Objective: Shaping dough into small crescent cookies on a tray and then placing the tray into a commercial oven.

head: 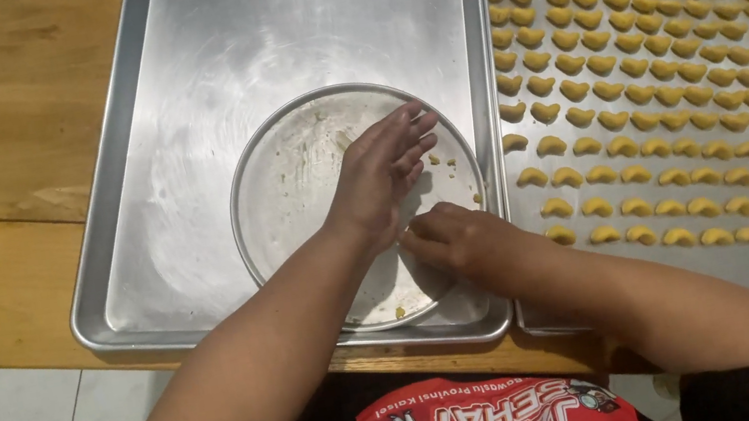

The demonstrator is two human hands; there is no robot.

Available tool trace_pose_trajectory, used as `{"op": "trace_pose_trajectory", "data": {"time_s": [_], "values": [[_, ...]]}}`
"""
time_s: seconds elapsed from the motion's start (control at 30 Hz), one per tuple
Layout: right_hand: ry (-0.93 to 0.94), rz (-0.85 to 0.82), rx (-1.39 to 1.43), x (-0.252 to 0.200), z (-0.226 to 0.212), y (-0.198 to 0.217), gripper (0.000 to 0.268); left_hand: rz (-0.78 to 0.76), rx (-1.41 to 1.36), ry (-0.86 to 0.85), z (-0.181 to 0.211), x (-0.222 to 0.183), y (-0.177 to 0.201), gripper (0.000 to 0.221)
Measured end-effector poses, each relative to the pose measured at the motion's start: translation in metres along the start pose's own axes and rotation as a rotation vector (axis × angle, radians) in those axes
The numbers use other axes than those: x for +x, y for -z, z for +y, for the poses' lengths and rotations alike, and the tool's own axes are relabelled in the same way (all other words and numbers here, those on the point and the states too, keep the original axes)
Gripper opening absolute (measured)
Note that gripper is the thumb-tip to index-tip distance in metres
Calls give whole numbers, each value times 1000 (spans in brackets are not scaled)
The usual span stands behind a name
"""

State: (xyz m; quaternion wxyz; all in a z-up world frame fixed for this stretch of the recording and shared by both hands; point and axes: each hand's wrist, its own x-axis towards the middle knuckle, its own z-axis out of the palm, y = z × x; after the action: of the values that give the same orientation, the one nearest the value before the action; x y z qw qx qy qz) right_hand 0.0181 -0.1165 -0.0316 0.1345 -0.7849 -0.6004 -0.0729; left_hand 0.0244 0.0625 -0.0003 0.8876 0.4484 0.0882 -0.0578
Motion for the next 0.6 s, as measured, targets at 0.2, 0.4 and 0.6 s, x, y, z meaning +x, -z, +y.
{"op": "trace_pose_trajectory", "data": {"time_s": [0.2,0.4,0.6], "values": [[-274,240,396,-1,23,-4,26,38,21,16,-4,0,-1,67],[-469,254,662,11,25,8,15,57,29,24,-3,0,-2,67],[-451,84,245,5,17,12,20,42,48,36,-4,2,0,68]]}}
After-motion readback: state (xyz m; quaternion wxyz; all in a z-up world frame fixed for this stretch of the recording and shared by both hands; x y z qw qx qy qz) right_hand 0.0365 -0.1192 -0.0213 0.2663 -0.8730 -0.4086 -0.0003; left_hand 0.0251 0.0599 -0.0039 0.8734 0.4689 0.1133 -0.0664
